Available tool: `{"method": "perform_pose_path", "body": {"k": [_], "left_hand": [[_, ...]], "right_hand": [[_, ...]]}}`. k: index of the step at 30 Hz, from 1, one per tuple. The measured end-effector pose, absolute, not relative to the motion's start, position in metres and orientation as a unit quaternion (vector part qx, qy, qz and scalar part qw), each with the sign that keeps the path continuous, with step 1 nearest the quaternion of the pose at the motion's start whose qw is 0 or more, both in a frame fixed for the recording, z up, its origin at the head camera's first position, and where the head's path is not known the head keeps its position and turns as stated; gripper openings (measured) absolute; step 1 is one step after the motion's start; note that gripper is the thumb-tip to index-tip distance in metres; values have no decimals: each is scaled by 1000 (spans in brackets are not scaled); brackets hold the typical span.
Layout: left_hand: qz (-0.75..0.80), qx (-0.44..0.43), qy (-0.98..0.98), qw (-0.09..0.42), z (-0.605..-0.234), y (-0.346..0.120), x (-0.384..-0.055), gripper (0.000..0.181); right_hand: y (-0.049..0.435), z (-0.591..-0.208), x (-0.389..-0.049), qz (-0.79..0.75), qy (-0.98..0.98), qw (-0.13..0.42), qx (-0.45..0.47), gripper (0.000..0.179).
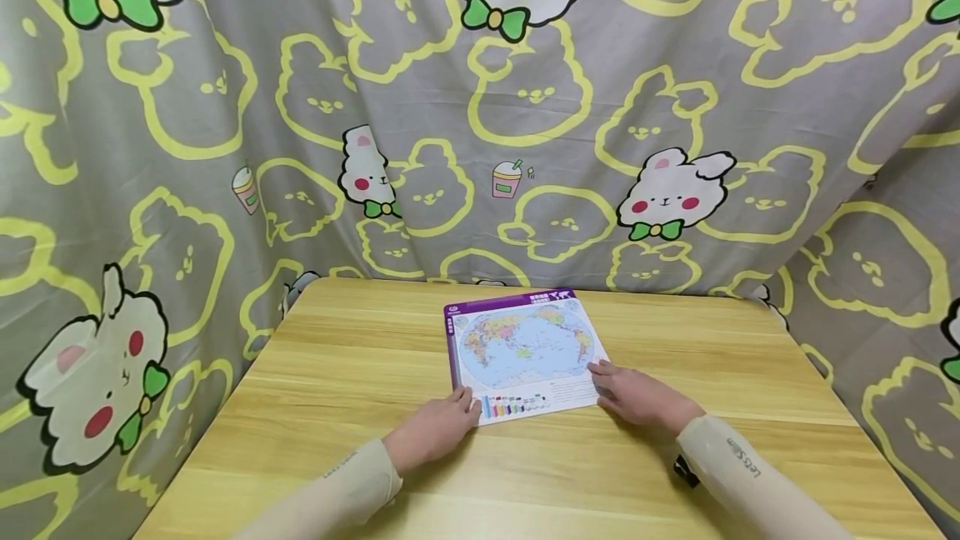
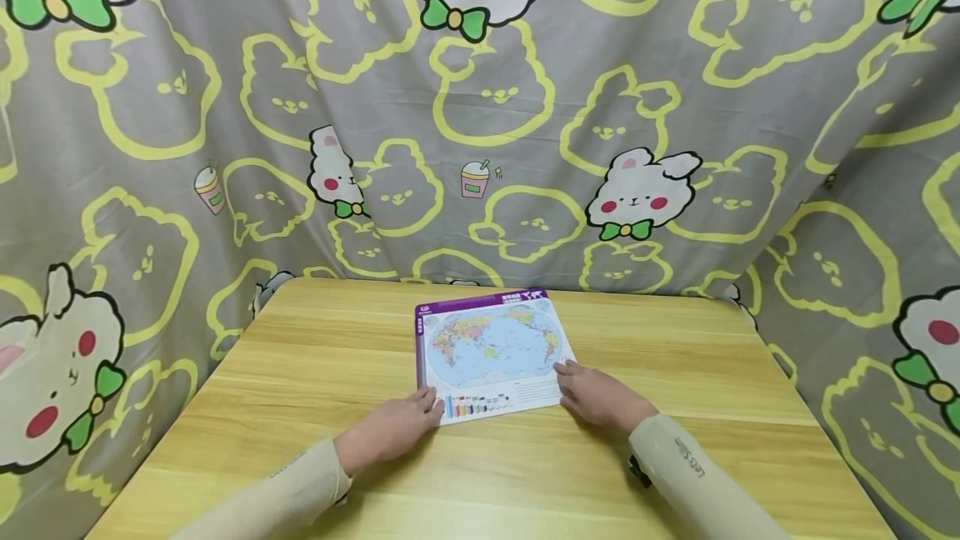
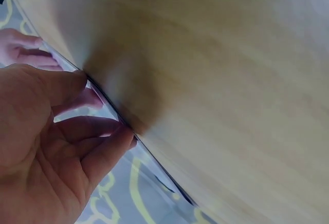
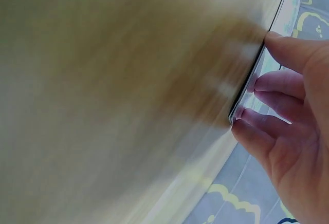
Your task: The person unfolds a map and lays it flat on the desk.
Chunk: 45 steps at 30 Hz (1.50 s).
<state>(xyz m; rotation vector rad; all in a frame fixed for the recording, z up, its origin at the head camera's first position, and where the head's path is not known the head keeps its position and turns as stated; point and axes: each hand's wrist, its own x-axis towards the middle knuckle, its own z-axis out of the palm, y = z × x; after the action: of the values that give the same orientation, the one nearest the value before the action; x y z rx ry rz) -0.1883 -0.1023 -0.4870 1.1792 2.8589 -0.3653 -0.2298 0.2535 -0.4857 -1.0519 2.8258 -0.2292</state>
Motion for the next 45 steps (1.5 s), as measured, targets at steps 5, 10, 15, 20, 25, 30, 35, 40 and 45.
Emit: {"method": "perform_pose_path", "body": {"k": [5, 10, 15, 20, 25, 30, 35, 40, 45], "left_hand": [[-127, 391, 912, -2, -488, -100, -185, 34], [-135, 400, 906, -9, -486, -97, -179, 34], [-141, 411, 901, -13, -484, -94, -175, 34], [-148, 415, 898, -13, -485, -90, -171, 34], [-153, 416, 896, -15, -484, -84, -168, 34], [-164, 426, 889, -17, -482, -78, -164, 34], [-164, 429, 888, -16, -482, -74, -160, 35], [-152, 426, 892, -9, -481, -74, -160, 35], [-110, 436, 893, 0, -483, -78, -165, 35]], "right_hand": [[257, -486, -233, -78, 937, 75, -332, 43], [260, -487, -236, -83, 931, 65, -350, 42], [265, -488, -238, -84, 927, 49, -362, 39], [269, -488, -242, -81, 925, 41, -368, 39], [271, -487, -245, -87, 924, 39, -369, 39], [274, -489, -248, -84, 925, 29, -371, 37], [276, -489, -249, -84, 925, 26, -370, 37], [277, -489, -250, -84, 922, 17, -379, 36], [278, -492, -250, -61, 923, -6, -380, 35]]}}
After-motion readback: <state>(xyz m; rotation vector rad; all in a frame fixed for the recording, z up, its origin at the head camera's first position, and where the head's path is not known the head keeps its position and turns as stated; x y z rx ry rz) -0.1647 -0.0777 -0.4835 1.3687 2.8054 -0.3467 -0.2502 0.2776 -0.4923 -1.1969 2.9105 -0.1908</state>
